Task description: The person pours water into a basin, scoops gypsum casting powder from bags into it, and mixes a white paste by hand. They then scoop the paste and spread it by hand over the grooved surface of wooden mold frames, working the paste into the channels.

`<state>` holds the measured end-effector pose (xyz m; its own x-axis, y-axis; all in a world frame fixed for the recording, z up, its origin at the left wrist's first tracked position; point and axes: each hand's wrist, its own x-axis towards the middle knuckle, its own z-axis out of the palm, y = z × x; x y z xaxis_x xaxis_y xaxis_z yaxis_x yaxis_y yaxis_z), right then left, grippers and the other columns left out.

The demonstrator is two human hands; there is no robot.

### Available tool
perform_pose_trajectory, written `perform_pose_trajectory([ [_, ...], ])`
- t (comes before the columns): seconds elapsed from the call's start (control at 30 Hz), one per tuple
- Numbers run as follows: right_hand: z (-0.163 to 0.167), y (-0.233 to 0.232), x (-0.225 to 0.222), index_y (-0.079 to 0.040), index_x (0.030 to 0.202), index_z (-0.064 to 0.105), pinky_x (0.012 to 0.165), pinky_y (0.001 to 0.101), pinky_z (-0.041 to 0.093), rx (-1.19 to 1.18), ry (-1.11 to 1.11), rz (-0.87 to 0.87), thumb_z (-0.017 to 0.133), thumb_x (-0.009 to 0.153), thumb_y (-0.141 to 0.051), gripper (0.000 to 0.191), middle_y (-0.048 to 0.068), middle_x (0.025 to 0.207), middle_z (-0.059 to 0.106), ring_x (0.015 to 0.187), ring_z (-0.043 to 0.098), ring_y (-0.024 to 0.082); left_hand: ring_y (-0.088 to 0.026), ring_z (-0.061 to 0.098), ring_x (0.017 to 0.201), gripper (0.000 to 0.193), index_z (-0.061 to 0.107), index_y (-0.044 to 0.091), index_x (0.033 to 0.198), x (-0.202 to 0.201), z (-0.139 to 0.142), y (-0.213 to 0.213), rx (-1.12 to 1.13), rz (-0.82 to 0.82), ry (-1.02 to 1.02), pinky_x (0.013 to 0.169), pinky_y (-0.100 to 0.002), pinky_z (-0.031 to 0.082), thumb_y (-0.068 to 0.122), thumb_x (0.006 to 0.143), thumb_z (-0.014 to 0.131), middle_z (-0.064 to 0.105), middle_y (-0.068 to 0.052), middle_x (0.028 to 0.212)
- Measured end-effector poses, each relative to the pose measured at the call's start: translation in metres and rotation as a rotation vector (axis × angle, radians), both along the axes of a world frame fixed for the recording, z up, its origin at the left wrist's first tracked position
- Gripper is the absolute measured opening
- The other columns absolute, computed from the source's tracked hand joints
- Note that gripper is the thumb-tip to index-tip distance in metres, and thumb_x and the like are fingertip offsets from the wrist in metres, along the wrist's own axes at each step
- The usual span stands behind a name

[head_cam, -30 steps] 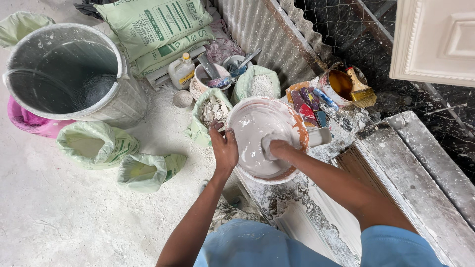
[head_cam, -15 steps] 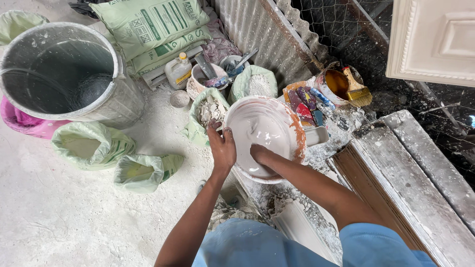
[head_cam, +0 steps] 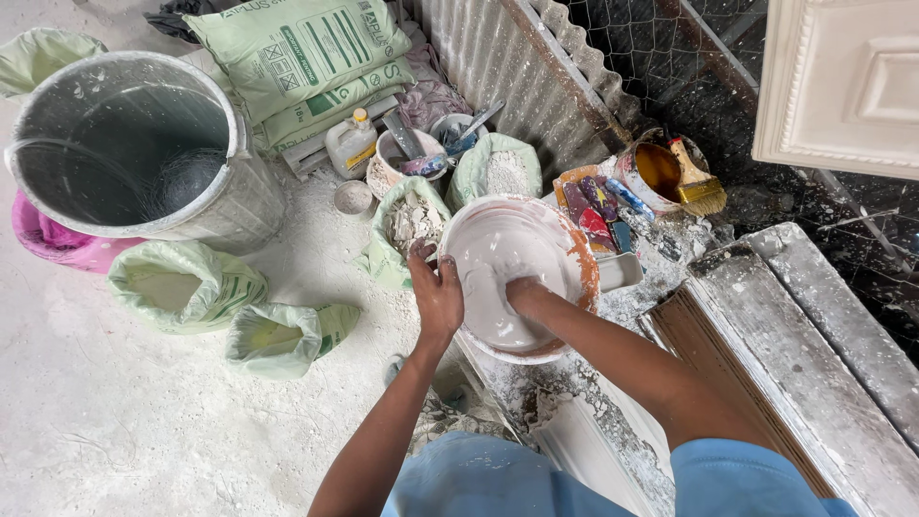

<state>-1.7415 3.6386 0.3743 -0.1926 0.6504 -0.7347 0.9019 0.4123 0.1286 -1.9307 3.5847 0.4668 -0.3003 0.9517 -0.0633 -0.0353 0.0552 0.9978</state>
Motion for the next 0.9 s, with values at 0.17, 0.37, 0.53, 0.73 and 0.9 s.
perform_pose_trajectory([
  [0.17,-0.018,-0.016,-0.022,-0.002,0.118,0.072,0.087,0.0449,0.058,-0.084,-0.171,-0.073,0.073,0.088,-0.014,0.032,0.019,0.122,0.071,0.109,0.071,0.033,-0.03,0.063,0.106,0.054,0.032,-0.001,0.149,0.0,0.001,-0.001,0.007,0.001,0.024,0.091,-0.043,0.053,0.014,0.101,0.052,0.052,-0.024,0.135],
  [0.37,-0.03,-0.024,-0.023,0.0,0.11,0.074,0.087,0.0446,0.058,-0.079,0.078,-0.174,0.067,0.09,-0.016,0.027,0.023,0.112,0.073,0.104,0.073,0.035,-0.031,0.063,0.107,0.055,0.031,-0.001,0.15,0.0,0.003,-0.002,0.001,-0.004,0.044,0.091,-0.043,0.052,0.014,0.101,0.052,0.051,-0.025,0.135],
  [0.53,-0.003,-0.011,-0.009,0.004,0.106,0.072,0.086,0.045,0.059,-0.11,0.223,-0.278,0.062,0.09,-0.021,0.032,0.028,0.104,0.073,0.099,0.075,0.036,-0.031,0.061,0.109,0.054,0.032,-0.001,0.149,0.0,0.004,-0.002,-0.03,-0.024,0.036,0.091,-0.043,0.052,0.015,0.101,0.051,0.051,-0.025,0.137],
  [0.73,0.026,0.013,-0.005,0.009,0.1,0.07,0.086,0.0459,0.06,0.104,0.49,-0.542,0.056,0.091,-0.029,0.042,0.035,0.095,0.073,0.096,0.076,0.037,-0.031,0.058,0.118,0.055,0.029,-0.004,0.15,0.0,0.002,-0.004,-0.007,-0.061,-0.014,0.1,-0.042,0.048,0.015,0.102,0.048,0.048,-0.026,0.138],
  [0.9,0.016,0.001,-0.021,0.008,0.122,0.056,0.088,0.0458,0.057,0.091,0.627,-0.468,0.058,0.091,-0.037,0.055,0.031,0.104,0.07,0.099,0.071,0.041,-0.032,0.058,0.12,0.053,0.031,-0.005,0.148,0.0,-0.002,-0.004,-0.031,-0.099,-0.002,0.103,-0.043,0.047,0.013,0.102,0.049,0.05,-0.026,0.139],
])
